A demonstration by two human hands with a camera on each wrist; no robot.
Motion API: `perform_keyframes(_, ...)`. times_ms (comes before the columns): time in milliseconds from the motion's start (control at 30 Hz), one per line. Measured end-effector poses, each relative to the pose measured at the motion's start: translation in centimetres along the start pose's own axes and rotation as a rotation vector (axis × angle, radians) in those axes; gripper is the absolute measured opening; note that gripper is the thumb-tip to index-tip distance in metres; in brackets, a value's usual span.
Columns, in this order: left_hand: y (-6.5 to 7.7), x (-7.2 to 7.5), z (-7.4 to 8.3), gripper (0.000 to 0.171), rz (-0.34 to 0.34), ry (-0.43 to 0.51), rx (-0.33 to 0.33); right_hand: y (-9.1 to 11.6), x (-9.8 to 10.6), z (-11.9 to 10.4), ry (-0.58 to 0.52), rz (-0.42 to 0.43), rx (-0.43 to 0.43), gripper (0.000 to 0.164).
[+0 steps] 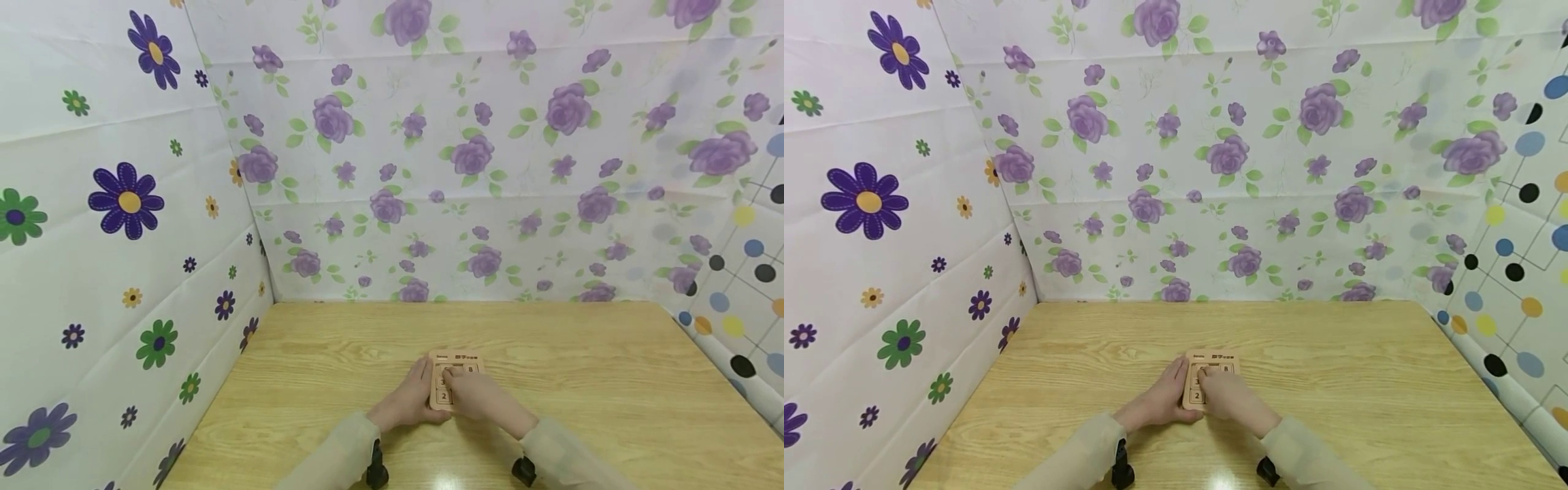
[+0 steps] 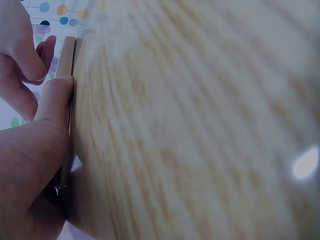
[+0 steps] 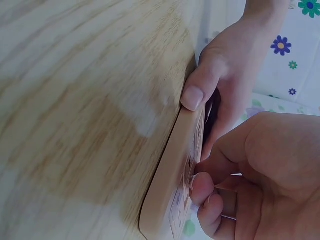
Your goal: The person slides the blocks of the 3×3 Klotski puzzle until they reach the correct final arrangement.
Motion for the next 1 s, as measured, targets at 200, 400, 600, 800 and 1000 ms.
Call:
perform_keyframes(200,0.08,0.08,0.00,0.115,0.005,-0.048,0.008,-0.40,-0.44,-0.12,0.003,-0.003,0.015,0.063)
perform_keyframes(400,0.13,0.09,0.13,0.115,0.012,-0.060,0.007,-0.60,-0.74,-0.29,-0.014,0.007,0.034,0.053)
perform_keyframes(600,0.16,0.13,0.18,0.114,-0.004,-0.064,0.018,-0.53,-0.63,-0.50,-0.011,0.012,0.045,0.048)
perform_keyframes(800,0.12,0.21,0.16,0.114,0.002,-0.068,0.016,-0.44,-0.64,-0.33,-0.015,0.015,0.044,0.051)
perform_keyframes(1000,0.16,0.24,0.18,0.115,0.007,-0.059,0.018,-0.24,-0.81,0.21,-0.017,0.008,0.025,0.068)
Point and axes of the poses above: each hand's wrist, its own y-axis away from the middle knuckle, its own x-axis out of the back of the hand, z = x × y, the point moved 5 cm from there along -y, towards the middle knuckle
